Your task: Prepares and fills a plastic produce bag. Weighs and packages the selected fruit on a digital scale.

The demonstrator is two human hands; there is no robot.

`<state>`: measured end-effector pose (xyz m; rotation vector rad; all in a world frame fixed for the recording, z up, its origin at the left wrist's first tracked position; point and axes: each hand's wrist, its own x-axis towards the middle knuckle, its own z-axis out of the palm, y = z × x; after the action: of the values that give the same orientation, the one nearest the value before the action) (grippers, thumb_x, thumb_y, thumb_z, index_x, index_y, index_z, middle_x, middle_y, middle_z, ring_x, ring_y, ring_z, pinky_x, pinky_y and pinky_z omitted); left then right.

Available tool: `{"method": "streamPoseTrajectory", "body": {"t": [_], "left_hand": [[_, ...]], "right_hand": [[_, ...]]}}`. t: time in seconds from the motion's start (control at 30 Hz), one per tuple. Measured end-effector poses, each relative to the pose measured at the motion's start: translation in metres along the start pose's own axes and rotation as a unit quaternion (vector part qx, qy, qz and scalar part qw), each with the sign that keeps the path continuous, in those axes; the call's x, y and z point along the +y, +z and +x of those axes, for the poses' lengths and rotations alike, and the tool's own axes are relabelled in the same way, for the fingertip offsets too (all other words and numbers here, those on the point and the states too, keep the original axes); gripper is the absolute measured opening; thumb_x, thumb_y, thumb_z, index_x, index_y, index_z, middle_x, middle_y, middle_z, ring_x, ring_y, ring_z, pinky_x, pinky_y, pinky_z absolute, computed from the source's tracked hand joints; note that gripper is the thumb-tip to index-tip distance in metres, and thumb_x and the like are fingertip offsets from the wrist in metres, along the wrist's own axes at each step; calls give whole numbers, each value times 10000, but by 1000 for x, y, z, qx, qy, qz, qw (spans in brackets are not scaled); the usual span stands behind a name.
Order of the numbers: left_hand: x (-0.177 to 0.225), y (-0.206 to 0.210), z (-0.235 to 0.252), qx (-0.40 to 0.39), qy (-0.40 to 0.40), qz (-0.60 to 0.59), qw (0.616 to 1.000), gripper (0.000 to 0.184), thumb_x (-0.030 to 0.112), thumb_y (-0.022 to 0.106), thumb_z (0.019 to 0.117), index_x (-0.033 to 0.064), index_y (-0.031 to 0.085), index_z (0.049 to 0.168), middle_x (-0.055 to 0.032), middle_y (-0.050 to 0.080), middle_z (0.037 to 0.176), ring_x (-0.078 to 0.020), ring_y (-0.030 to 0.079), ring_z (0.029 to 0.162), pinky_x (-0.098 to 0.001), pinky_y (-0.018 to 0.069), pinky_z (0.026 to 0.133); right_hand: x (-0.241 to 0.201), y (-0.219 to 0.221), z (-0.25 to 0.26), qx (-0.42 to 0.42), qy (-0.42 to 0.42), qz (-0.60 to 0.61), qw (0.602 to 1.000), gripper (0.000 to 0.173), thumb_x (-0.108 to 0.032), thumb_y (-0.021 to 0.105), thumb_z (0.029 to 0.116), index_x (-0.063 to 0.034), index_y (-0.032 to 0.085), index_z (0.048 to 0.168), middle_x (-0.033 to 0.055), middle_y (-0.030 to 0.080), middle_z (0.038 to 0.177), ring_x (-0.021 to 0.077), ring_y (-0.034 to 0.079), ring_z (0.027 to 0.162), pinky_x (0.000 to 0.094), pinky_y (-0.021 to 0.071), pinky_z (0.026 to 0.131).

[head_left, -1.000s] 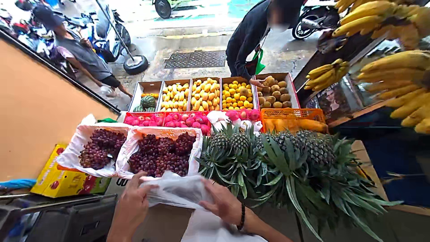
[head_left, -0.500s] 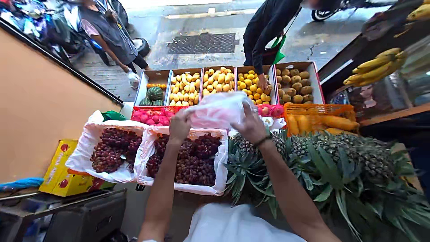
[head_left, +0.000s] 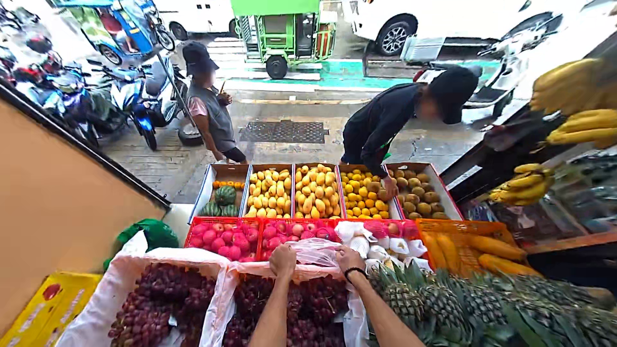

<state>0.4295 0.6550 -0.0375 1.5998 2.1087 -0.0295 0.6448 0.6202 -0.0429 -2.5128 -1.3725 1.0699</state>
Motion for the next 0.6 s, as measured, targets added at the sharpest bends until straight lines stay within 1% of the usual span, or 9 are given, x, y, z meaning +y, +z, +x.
{"method": "streamPoseTrajectory", "body": {"t": [0.07, 0.13, 0.23, 0.3, 0.37, 0.4, 0.47, 0.53, 0.6], "left_hand": [[0, 1, 2, 0, -3, 4, 1000, 359, 329, 449, 1033, 195, 753, 1168, -95, 739, 1169, -319, 696, 1093, -578, 537, 891], [-1, 2, 3, -12, -10, 4, 1000, 357, 341, 455, 1034, 212, 749, 1190, -91, 736, 1187, -319, 692, 1108, -580, 536, 900], [3, 1, 4, -17, 0, 4, 1000, 342, 357, 479, 1032, 233, 751, 1198, -95, 738, 1188, -336, 692, 1103, -611, 528, 887], [2, 3, 3, -23, 3, 10, 1000, 341, 361, 480, 1035, 226, 756, 1183, -97, 740, 1184, -341, 692, 1103, -624, 521, 883], [-1, 5, 4, -19, 6, 21, 1000, 334, 408, 520, 1011, 232, 770, 1143, -97, 749, 1156, -344, 700, 1081, -629, 523, 863], [-1, 6, 5, -13, 6, 20, 1000, 333, 451, 565, 982, 238, 778, 1126, -96, 752, 1142, -343, 700, 1076, -632, 521, 862], [0, 8, 7, -5, -1, 12, 1000, 379, 535, 642, 916, 240, 782, 1109, -95, 750, 1137, -343, 692, 1087, -636, 514, 872], [-1, 11, 6, -5, -8, 11, 1000, 376, 513, 654, 922, 228, 775, 1136, -110, 741, 1163, -354, 680, 1113, -634, 512, 884], [-2, 12, 7, -12, -11, 20, 1000, 317, 411, 626, 964, 222, 756, 1182, -119, 718, 1223, -362, 657, 1160, -631, 497, 924]], "right_hand": [[-2, 1, 5, -21, 14, -6, 1000, 332, -333, 533, 1012, -263, 731, 1268, 143, 708, 1272, 379, 645, 1214, 648, 490, 994], [-2, 2, 6, -43, 23, -8, 999, 327, -345, 542, 1011, -250, 739, 1255, 141, 709, 1272, 374, 644, 1220, 643, 489, 1005], [-4, -4, 4, -27, 27, -8, 999, 339, -346, 534, 1010, -260, 724, 1278, 124, 709, 1280, 359, 648, 1220, 634, 501, 994], [-1, -2, 2, -1, 22, -8, 1000, 385, -338, 535, 999, -282, 677, 1353, 129, 701, 1293, 369, 653, 1207, 635, 511, 973], [-4, -1, -3, 15, 13, -15, 1000, 462, -325, 516, 1002, -294, 581, 1458, 152, 678, 1321, 383, 654, 1198, 634, 518, 960], [-6, -3, -5, 22, 5, -21, 1000, 479, -316, 503, 1006, -291, 555, 1482, 161, 670, 1327, 387, 657, 1187, 628, 524, 952], [-7, -5, -8, 31, -12, -40, 999, 475, -311, 477, 1019, -292, 550, 1487, 154, 672, 1326, 375, 662, 1182, 608, 530, 952], [-5, -3, -12, 29, -26, -54, 998, 456, -309, 463, 1020, -289, 582, 1460, 145, 678, 1316, 370, 661, 1182, 599, 528, 956], [-4, -3, -13, 21, -43, -67, 997, 455, -301, 463, 1022, -283, 582, 1461, 162, 641, 1368, 378, 655, 1181, 599, 525, 952]]}}
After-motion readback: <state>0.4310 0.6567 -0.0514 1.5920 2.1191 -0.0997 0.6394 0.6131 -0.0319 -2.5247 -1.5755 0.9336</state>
